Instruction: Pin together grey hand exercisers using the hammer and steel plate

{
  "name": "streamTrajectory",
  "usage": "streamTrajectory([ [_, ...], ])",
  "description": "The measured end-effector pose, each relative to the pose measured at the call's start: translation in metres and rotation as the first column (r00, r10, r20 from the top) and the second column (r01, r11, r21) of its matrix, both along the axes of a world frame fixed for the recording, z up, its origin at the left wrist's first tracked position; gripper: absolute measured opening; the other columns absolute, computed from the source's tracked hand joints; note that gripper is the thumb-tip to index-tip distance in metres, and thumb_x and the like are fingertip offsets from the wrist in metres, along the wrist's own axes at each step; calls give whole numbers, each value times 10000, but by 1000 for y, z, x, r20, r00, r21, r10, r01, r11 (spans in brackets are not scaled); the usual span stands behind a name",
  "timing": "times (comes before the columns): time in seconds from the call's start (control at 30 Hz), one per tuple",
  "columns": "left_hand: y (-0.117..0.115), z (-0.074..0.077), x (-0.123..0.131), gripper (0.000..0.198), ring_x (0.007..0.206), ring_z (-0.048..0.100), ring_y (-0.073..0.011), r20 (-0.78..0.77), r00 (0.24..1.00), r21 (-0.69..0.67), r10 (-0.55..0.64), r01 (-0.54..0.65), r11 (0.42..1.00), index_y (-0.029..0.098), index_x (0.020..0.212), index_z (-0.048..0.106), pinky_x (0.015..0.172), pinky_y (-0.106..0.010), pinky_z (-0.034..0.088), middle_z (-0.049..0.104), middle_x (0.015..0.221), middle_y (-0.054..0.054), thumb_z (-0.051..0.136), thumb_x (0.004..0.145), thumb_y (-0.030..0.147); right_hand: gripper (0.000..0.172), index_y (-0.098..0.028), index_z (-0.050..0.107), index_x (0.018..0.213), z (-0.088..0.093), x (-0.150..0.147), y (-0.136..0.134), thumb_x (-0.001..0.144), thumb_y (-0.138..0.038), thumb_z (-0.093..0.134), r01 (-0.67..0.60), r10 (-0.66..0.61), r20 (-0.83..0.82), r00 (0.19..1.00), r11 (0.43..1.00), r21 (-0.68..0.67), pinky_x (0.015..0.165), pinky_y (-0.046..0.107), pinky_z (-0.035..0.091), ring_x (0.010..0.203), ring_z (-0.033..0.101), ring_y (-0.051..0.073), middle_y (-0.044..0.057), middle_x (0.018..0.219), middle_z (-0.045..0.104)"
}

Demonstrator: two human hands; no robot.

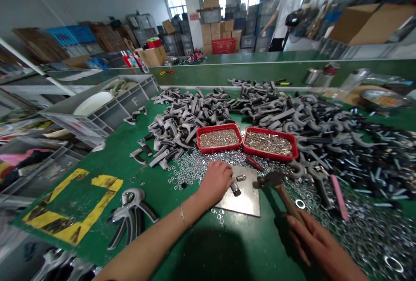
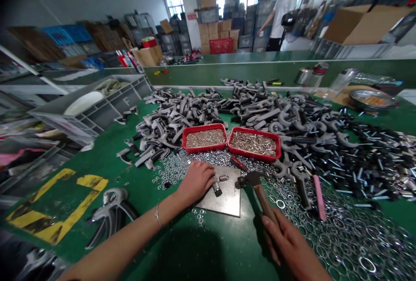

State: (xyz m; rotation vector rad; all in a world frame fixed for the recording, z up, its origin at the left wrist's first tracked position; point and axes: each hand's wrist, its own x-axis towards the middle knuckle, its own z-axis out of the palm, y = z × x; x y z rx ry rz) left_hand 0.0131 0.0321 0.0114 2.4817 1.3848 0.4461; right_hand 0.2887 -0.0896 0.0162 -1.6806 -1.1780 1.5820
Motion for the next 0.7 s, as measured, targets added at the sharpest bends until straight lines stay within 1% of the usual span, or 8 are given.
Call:
streamTrajectory([
  [0.1, -20, -3, 1, 906, 1229, 455, -374, 94, 981, -75, 170, -163, 984, 143, 1439, 362, 1057, -535, 322, 513, 1338, -184, 752, 738, 563, 366, -255, 590, 1029, 18, 0, 10, 881, -588, 561, -157, 117, 231, 966, 974, 165, 634, 306, 503, 718, 629, 214, 29, 811, 658],
  [0.13, -27, -7, 3, 986, 1219, 467, -375, 128, 969, -118, 212, -197, 973, 142, 1488, 276, 1056, -540, 325, 520, 1329, -188, 766, 729, 539, 351, -259, 611, 1028, 25, -3, 15, 875, -573, 573, -211, 145, 300, 943, 956, 203, 694, 325, 504, 790, 644, 240, 47, 862, 681],
  [0.27, -48, -24, 8, 968, 1167, 505, -346, 215, 944, -187, 252, -214, 959, 153, 1527, 177, 1065, -544, 310, 582, 1249, -161, 746, 776, 372, 349, -282, 597, 1011, 51, -25, 32, 957, -569, 407, -354, 241, 410, 880, 907, 227, 711, 340, 473, 775, 642, 246, 44, 840, 688],
  [0.33, -49, -26, 9, 992, 1171, 498, -346, 234, 942, -183, 243, -202, 962, 152, 1530, 166, 1069, -547, 304, 577, 1265, -164, 755, 762, 370, 375, -275, 567, 988, 54, -37, 38, 975, -570, 336, -389, 245, 469, 849, 890, 238, 693, 345, 462, 749, 636, 245, 49, 820, 677],
  [0.43, -45, -22, 6, 998, 1153, 508, -341, 244, 941, -200, 233, -186, 962, 152, 1528, 171, 1058, -549, 318, 589, 1245, -158, 761, 750, 357, 383, -245, 566, 901, 42, -44, 50, 965, -556, 352, -444, 282, 553, 784, 877, 183, 710, 371, 462, 733, 636, 256, 67, 795, 670],
  [0.53, -40, -17, 1, 980, 1142, 511, -333, 267, 939, -227, 218, -159, 961, 162, 1523, 190, 1064, -549, 326, 600, 1221, -136, 764, 748, 334, 420, -230, 604, 865, 26, -34, 60, 973, -547, 351, -437, 322, 495, 807, 889, 135, 724, 368, 485, 728, 635, 244, 51, 756, 663],
  [0.6, -43, -17, 1, 951, 1146, 510, -324, 320, 916, -257, 241, -161, 953, 177, 1515, 215, 1068, -539, 343, 599, 1214, -125, 760, 751, 329, 431, -225, 647, 957, 20, -26, 61, 952, -575, 394, -366, 212, 492, 845, 899, 241, 766, 384, 503, 787, 635, 254, 65, 820, 680],
  [0.7, -60, -24, 11, 878, 1172, 508, -313, 448, 820, -288, 356, -244, 926, 226, 1509, 226, 1062, -524, 386, 570, 1241, -124, 719, 793, 348, 460, -227, 698, 1073, 17, -28, 56, 879, -606, 524, -249, -9, 473, 881, 842, 479, 967, 469, 454, 1012, 606, 309, 123, 1048, 687],
])
